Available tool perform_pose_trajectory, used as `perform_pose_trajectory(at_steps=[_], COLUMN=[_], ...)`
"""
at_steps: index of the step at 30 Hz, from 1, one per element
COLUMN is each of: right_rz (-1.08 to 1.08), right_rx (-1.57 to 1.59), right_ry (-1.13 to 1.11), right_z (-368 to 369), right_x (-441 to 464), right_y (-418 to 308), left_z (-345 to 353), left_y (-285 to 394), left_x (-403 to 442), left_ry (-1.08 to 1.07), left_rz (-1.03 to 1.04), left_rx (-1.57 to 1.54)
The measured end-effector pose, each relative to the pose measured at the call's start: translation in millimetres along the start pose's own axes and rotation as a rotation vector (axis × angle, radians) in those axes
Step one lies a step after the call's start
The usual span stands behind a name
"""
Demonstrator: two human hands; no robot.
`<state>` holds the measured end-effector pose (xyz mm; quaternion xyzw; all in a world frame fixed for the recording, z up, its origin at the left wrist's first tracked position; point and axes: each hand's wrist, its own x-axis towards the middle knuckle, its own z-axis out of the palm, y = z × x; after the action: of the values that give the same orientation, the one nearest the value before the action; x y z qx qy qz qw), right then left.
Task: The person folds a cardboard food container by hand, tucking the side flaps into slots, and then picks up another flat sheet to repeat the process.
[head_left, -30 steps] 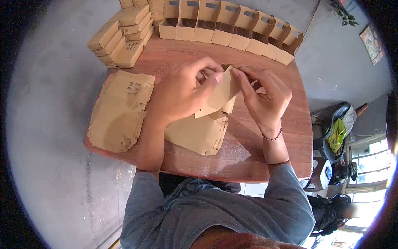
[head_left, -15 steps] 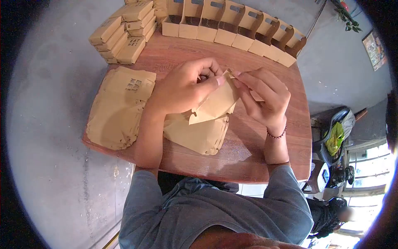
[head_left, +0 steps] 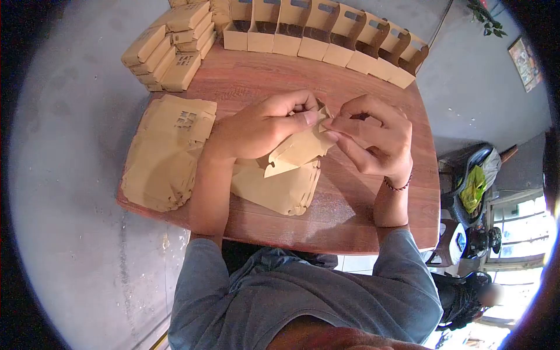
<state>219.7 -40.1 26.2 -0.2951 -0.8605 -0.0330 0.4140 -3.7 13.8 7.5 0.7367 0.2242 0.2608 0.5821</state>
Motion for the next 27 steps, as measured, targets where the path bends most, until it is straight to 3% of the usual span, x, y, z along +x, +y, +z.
perform_pose_trajectory(at_steps=[15, 18, 20, 27], right_rz=[-0.006, 0.067, 0.254, 0.618], right_rx=[-0.125, -0.068, 0.174, 0.334], right_ry=[-0.104, -0.085, -0.121, -0.181], right_z=[-0.7, -1.3, -3.6, -6.3], right_x=[-7.0, -5.9, -4.2, -1.9], right_y=[-8.4, -8.9, -5.5, -2.7], left_z=[11.6, 13.0, 13.9, 19.2], left_y=[-4.4, -2.8, -0.5, 4.3], left_x=[3.7, 3.6, 3.5, 4.4], left_ry=[0.042, 0.066, 0.068, 0.088], left_rz=[-0.034, -0.034, -0.019, -0.075], left_rx=[0.086, 0.081, 0.163, 0.142])
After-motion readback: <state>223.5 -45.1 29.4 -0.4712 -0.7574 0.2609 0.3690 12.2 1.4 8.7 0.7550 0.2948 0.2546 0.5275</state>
